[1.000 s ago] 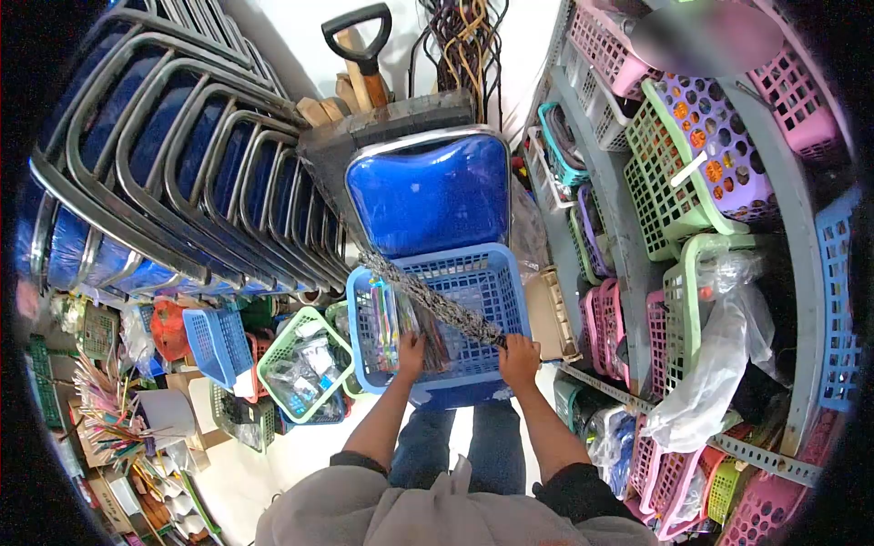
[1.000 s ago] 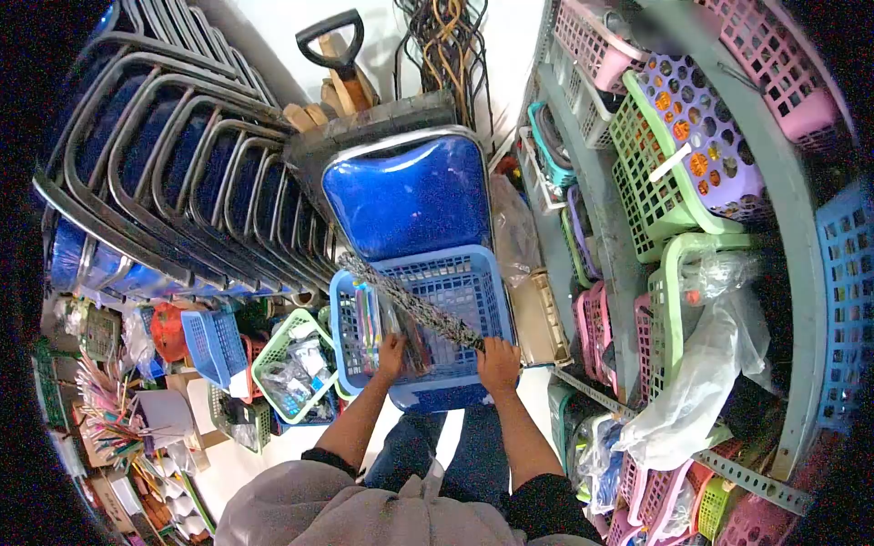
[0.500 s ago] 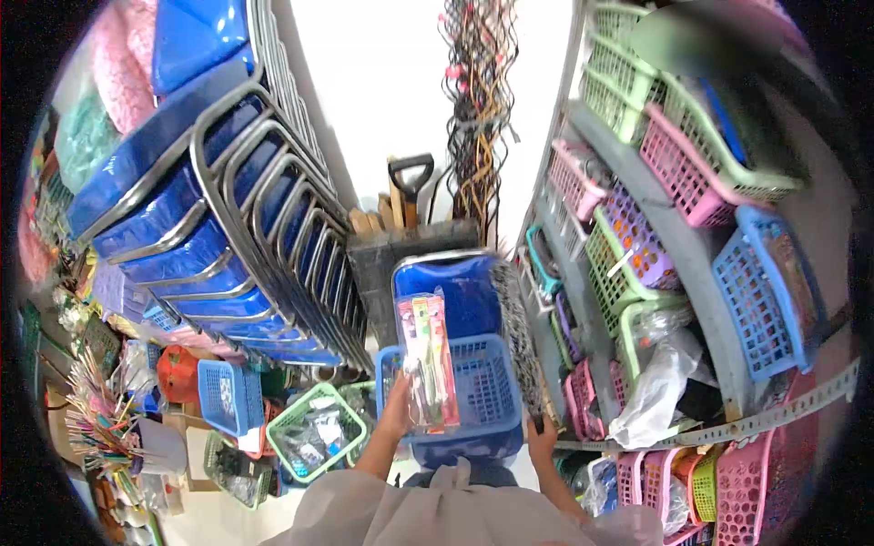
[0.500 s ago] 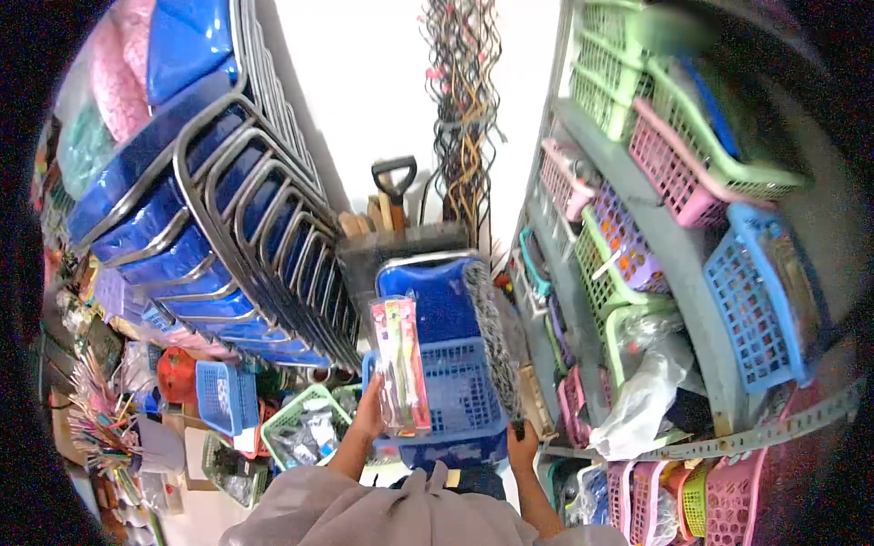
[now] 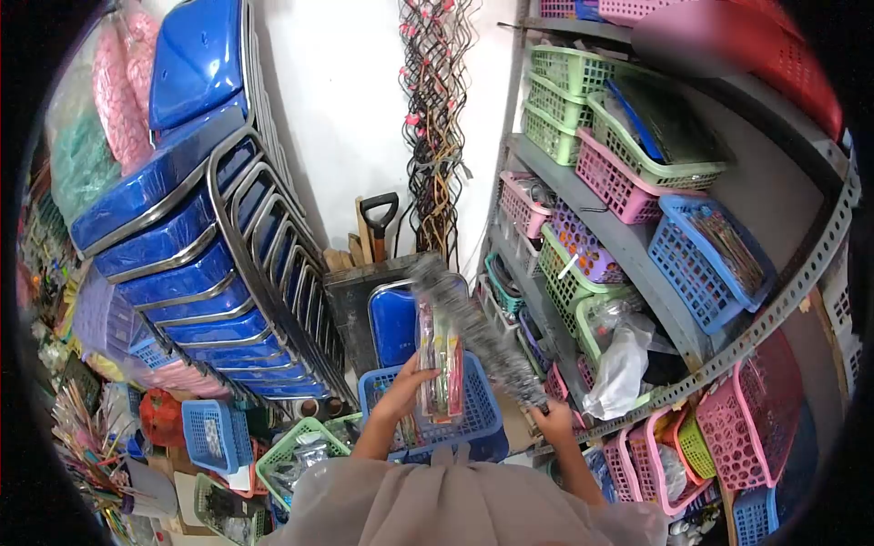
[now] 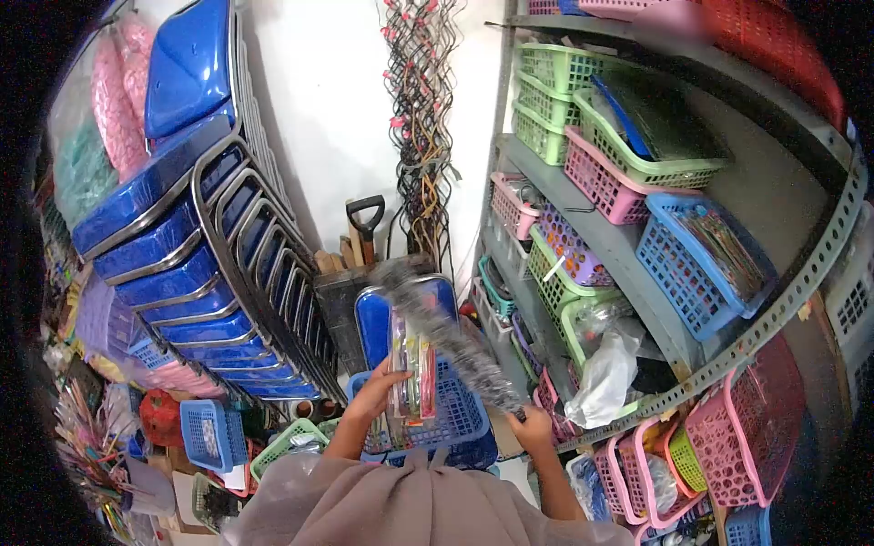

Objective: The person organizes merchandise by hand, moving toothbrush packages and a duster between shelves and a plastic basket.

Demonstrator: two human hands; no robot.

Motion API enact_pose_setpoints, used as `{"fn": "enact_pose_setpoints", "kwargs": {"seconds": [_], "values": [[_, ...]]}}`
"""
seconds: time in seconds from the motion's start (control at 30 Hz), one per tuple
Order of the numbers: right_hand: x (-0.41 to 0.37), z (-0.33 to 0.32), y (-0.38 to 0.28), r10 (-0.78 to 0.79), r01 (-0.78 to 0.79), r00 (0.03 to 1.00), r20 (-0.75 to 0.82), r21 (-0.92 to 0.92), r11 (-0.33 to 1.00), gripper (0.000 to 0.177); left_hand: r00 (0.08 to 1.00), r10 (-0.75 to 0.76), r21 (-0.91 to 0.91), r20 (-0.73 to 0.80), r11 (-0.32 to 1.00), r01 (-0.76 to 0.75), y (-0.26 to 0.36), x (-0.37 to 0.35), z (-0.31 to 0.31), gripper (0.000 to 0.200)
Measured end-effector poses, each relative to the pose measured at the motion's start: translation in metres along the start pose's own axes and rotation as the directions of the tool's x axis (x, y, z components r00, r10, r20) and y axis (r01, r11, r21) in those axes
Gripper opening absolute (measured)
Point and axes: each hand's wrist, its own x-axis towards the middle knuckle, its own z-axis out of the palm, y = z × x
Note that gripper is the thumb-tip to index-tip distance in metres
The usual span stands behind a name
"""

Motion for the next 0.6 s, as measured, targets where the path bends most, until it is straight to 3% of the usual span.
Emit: {"fn": "enact_pose_setpoints", "kwargs": {"seconds": [0.03,0.1,0.17,0.23,0.3,0.37,0.43,0.5,0.6], "values": [[0.002,-0.006,-0.006,0.005,-0.005,1.0,-0.009,-0.002,1.0,0.029,0.999,0.021,0.047,0.027,0.999,-0.023,0.0,0.002,-0.003,0.058],[0.006,-0.014,-0.012,0.043,0.012,0.989,0.141,-0.365,0.931,0.034,0.998,0.006,0.143,0.057,0.99,-0.014,0.004,0.006,-0.014,0.056],[0.011,-0.012,-0.011,0.101,-0.05,0.987,0.122,-0.365,0.93,0.04,0.992,-0.069,0.178,0.104,0.983,0.05,0.007,0.01,-0.026,0.059],[0.018,-0.007,-0.026,0.21,-0.212,0.977,-0.04,-0.303,0.929,0.038,0.983,-0.099,0.1,0.152,0.991,0.084,0.009,0.011,-0.032,0.061],[0.017,-0.007,-0.031,0.209,-0.207,0.978,-0.028,-0.298,0.932,0.038,0.988,-0.058,0.093,0.146,0.995,0.044,0.017,0.007,-0.027,0.06],[0.018,-0.014,-0.034,-0.082,0.1,0.994,0.066,-0.339,0.935,0.037,0.988,-0.069,0.115,0.138,0.992,0.054,0.02,0.005,-0.02,0.06],[0.023,-0.014,-0.027,-0.069,0.09,0.995,0.071,-0.353,0.931,0.035,0.988,-0.083,0.116,0.128,0.991,0.068,0.021,0.004,-0.008,0.061],[0.027,-0.014,-0.029,0.067,-0.077,0.997,-0.041,-0.331,0.941,0.033,0.985,-0.115,0.114,0.126,0.988,0.101,0.02,0.004,-0.001,0.059],[0.024,-0.02,-0.025,-0.02,0.054,0.996,0.091,-0.381,0.923,0.033,0.979,-0.157,0.075,0.128,0.986,0.148,0.021,0.0,0.004,0.059]]}}
